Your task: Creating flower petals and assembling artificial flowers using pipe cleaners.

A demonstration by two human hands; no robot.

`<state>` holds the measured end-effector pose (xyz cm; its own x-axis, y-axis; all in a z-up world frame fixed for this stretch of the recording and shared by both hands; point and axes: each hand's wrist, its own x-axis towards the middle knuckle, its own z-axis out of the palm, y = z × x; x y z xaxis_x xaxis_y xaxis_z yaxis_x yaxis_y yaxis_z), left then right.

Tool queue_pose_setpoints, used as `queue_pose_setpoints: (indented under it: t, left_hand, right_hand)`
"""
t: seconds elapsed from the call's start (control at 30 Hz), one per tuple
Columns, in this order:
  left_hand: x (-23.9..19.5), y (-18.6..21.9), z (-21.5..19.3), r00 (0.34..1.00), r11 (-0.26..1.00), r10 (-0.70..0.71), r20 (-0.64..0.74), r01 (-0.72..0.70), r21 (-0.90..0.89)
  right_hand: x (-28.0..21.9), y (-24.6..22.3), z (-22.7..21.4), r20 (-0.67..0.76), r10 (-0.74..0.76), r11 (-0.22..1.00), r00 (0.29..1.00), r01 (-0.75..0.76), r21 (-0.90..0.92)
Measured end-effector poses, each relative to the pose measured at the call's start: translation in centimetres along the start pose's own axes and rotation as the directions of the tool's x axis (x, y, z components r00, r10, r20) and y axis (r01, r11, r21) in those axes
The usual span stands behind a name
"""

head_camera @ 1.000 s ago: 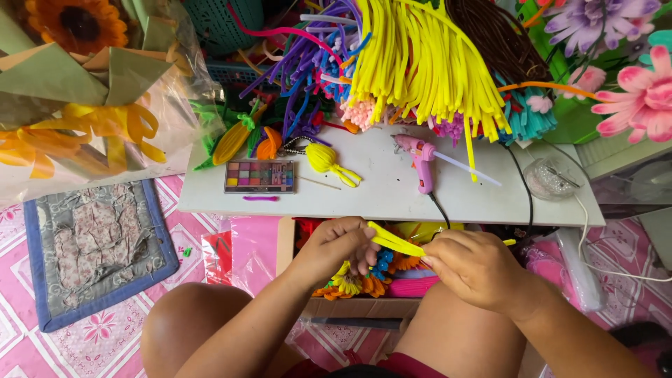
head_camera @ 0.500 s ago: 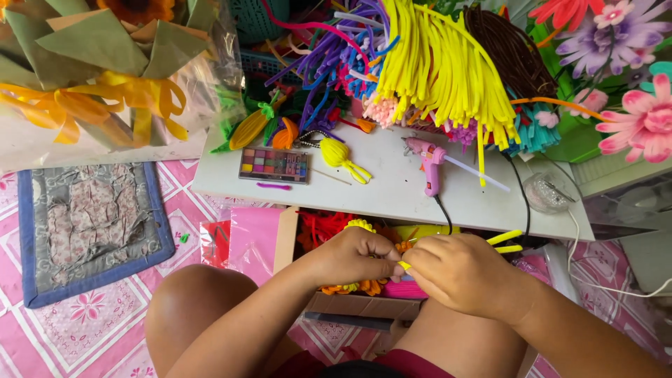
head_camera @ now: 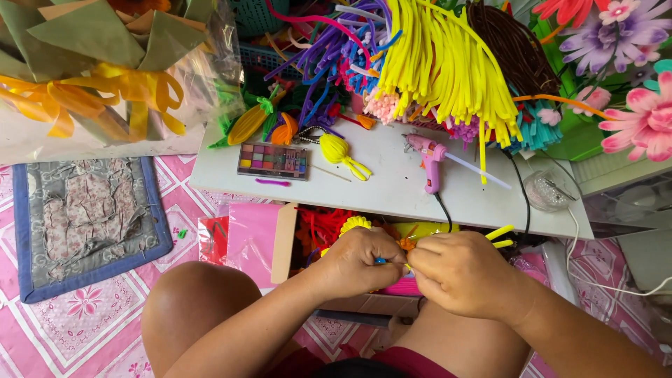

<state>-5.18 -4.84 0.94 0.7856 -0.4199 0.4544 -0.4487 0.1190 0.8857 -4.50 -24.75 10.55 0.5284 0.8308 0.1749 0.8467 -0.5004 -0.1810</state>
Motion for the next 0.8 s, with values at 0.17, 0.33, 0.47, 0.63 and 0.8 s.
queue_pose_setpoints:
  t: [0.17, 0.33, 0.47, 0.63, 0.8]
  left_hand:
    - [0.7, 0.4, 0.5, 0.999, 0.999, 0.029, -0.022, -0.029, 0.019]
    - [1.2, -0.2, 1.2, 0.996, 0.985, 0.086, -0.038, -0.079, 0.154]
    - [0.9, -1.5, 1.7, 0.999, 0.954, 0.01, 0.039, -0.021, 0.299]
    - [0.3, -1.7, 1.0, 0.997, 0.971, 0.074, 0.038, -0.08, 0.224]
    - [0.0, -2.3, 0.4, 0.927, 0.896, -0.275, 0.254, 0.343, -0.282]
  right_hand:
    - [-0.6, 0.6, 0.3, -0.025, 0.037, 0.999, 0.999, -0.037, 0.011]
    - [-1.2, 1.5, -0.5, 0.006, 0.133, 0.988, 0.991, -0.133, 0.082]
    - [-2.7, 2.3, 2.0, 0.158, 0.176, 0.984, 0.972, -0.176, -0.011]
    - [-2.7, 2.3, 2.7, 0.251, 0.123, 0.991, 0.96, -0.106, -0.082]
    - [-1.0, 1.2, -0.6, 0.086, -0.198, 0.98, 0.976, 0.198, 0.01]
